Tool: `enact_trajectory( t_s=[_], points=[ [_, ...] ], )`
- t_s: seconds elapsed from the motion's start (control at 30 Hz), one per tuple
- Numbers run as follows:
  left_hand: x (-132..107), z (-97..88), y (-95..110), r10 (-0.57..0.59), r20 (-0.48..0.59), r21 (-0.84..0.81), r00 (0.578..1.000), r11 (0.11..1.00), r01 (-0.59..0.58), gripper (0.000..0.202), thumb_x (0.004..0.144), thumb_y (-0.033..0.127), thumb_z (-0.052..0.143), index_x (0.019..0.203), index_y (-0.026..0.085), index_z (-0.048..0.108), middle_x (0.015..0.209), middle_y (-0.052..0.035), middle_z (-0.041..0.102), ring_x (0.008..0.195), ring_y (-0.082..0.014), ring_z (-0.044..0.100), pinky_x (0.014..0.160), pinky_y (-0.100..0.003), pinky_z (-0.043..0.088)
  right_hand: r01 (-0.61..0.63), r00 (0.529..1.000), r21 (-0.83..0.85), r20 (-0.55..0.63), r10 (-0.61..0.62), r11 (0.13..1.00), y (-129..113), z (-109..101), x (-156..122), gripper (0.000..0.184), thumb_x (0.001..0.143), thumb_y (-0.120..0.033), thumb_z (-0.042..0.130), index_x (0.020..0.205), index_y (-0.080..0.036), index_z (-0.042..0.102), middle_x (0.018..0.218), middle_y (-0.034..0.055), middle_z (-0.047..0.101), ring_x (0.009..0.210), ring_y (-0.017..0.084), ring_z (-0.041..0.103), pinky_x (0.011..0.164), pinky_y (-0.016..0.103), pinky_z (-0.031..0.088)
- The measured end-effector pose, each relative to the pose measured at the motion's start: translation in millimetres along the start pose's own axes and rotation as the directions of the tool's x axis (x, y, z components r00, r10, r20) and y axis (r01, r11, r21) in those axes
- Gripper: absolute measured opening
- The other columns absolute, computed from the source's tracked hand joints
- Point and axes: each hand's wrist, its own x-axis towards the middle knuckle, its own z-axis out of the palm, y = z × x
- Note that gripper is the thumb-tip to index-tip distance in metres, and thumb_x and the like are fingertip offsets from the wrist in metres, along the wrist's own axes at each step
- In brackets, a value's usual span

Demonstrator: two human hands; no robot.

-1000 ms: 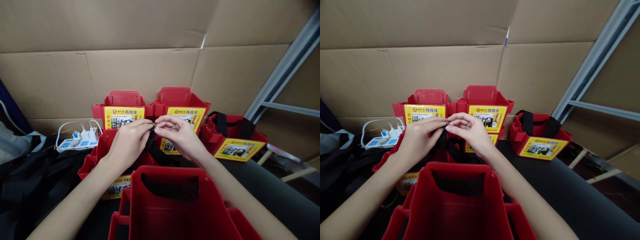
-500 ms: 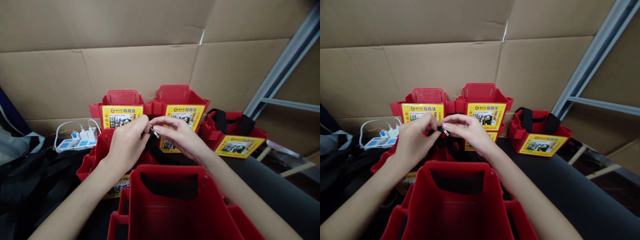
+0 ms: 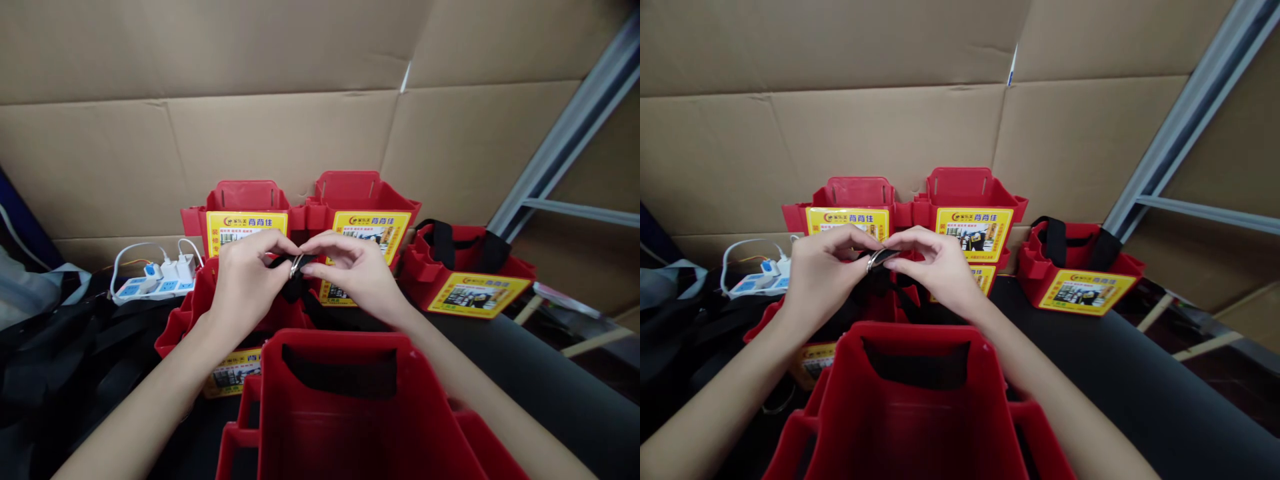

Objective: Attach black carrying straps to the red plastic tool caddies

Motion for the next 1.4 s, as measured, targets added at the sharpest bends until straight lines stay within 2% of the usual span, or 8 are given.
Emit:
enact_trajectory(
  t_s=[0.23, 0.4, 0.67, 0.83, 1.1, 1.2, 1.3, 1.4],
  points=[
    [4.3, -1.6, -5.6, -0.012, 0.073, -0.066, 0.997, 0.998, 0.017, 0.012, 0.066, 0.005, 0.060, 0.068, 0.016, 0.063, 0.071, 0.0003, 0.068, 0.065, -0.0115, 0.061, 0.056, -0.019, 0.046, 0.047, 0.996, 0.003, 0.071, -0.047, 0.999, 0.9, -9.5, -1.2, 0.014, 0.068, -0.012, 0.070, 0.072, -0.017, 0.058, 0.077, -0.0017, 0.053, 0.073, 0.009, 0.054, 0.071, 0.023, 0.048],
    [6.0, -3.5, -4.4, 0.071, 0.074, -0.001, 0.995, 0.997, -0.071, 0.015, 0.069, 0.003, 0.055, 0.071, 0.016, 0.060, 0.071, 0.0016, 0.064, 0.067, -0.0097, 0.058, 0.055, -0.016, 0.044, 0.048, 0.948, 0.025, 0.314, -0.053, 0.999, 0.6, -18.7, -4.3, 0.024, 0.078, -0.018, 0.063, 0.099, -0.020, 0.051, 0.075, -0.0019, 0.058, 0.071, 0.010, 0.057, 0.068, 0.024, 0.047],
    [3.0, 0.2, -4.1, 0.194, 0.141, 0.088, 0.971, 0.974, -0.207, 0.015, 0.071, 0.002, 0.054, 0.072, 0.016, 0.056, 0.071, 0.0029, 0.061, 0.065, -0.0080, 0.055, 0.061, -0.017, 0.043, 0.204, 0.979, -0.414, 0.086, -0.185, 0.887, -3.2, -10.1, -1.2, 0.005, 0.077, -0.021, 0.064, 0.080, -0.018, 0.065, 0.081, 0.0009, 0.063, 0.076, 0.012, 0.058, 0.070, 0.025, 0.045],
    [3.7, -1.3, -4.1, 0.036, 0.224, -0.047, 0.974, 0.999, -0.026, 0.014, 0.071, 0.005, 0.053, 0.074, 0.018, 0.049, 0.071, 0.0042, 0.056, 0.061, -0.0082, 0.054, 0.057, -0.019, 0.041, 0.095, 0.984, -0.178, -0.136, -0.120, 0.979, -4.3, -15.0, 1.6, 0.003, 0.074, -0.019, 0.065, 0.076, -0.018, 0.063, 0.065, -0.0029, 0.057, 0.051, 0.007, 0.051, 0.049, 0.022, 0.040],
    [7.3, -5.0, -9.4, -0.086, 0.237, -0.085, 0.968, 0.990, 0.109, 0.014, 0.070, 0.010, 0.055, 0.069, 0.018, 0.044, 0.064, 0.0050, 0.047, 0.054, -0.0074, 0.046, 0.052, -0.018, 0.039, 0.151, 0.832, 0.131, -0.552, -0.054, 0.980, -23.2, -42.2, 5.7, 0.009, 0.077, -0.020, 0.061, 0.078, -0.022, 0.052, 0.045, -0.0104, 0.032, 0.031, 0.003, 0.025, 0.032, 0.019, 0.018],
    [8.6, -4.7, -11.8, -0.149, 0.178, -0.090, 0.973, 0.982, 0.166, 0.015, 0.070, 0.013, 0.056, 0.068, 0.018, 0.042, 0.065, 0.0046, 0.046, 0.051, -0.0062, 0.043, 0.047, -0.017, 0.037, 0.139, 0.897, 0.062, -0.431, -0.099, 0.988, -26.6, -34.8, 1.3, 0.010, 0.078, -0.022, 0.061, 0.080, -0.022, 0.051, 0.053, -0.0069, 0.050, 0.035, 0.006, 0.043, 0.032, 0.019, 0.028],
    [9.2, -4.0, -13.7, -0.190, 0.094, -0.098, 0.977, 0.975, 0.199, 0.014, 0.068, 0.011, 0.056, 0.066, 0.018, 0.043, 0.062, 0.0046, 0.044, 0.052, -0.0064, 0.041, 0.046, -0.015, 0.036, 0.004, 0.994, -0.057, -0.111, -0.010, 0.998, -28.2, -15.1, -5.6, 0.013, 0.076, -0.021, 0.063, 0.082, -0.020, 0.052, 0.066, -0.0016, 0.062, 0.051, 0.012, 0.060, 0.037, 0.020, 0.038],
    [8.7, -1.5, -13.0, -0.198, 0.045, -0.172, 0.979, 0.964, 0.202, 0.013, 0.066, 0.010, 0.055, 0.066, 0.017, 0.044, 0.063, 0.0046, 0.043, 0.052, -0.0062, 0.043, 0.046, -0.016, 0.037, -0.047, 0.995, -0.208, 0.073, 0.063, 0.977, -29.1, 0.2, -10.3, 0.022, 0.072, -0.020, 0.068, 0.088, -0.019, 0.053, 0.083, 0.0028, 0.067, 0.076, 0.015, 0.065, 0.046, 0.019, 0.044]
  ],
)
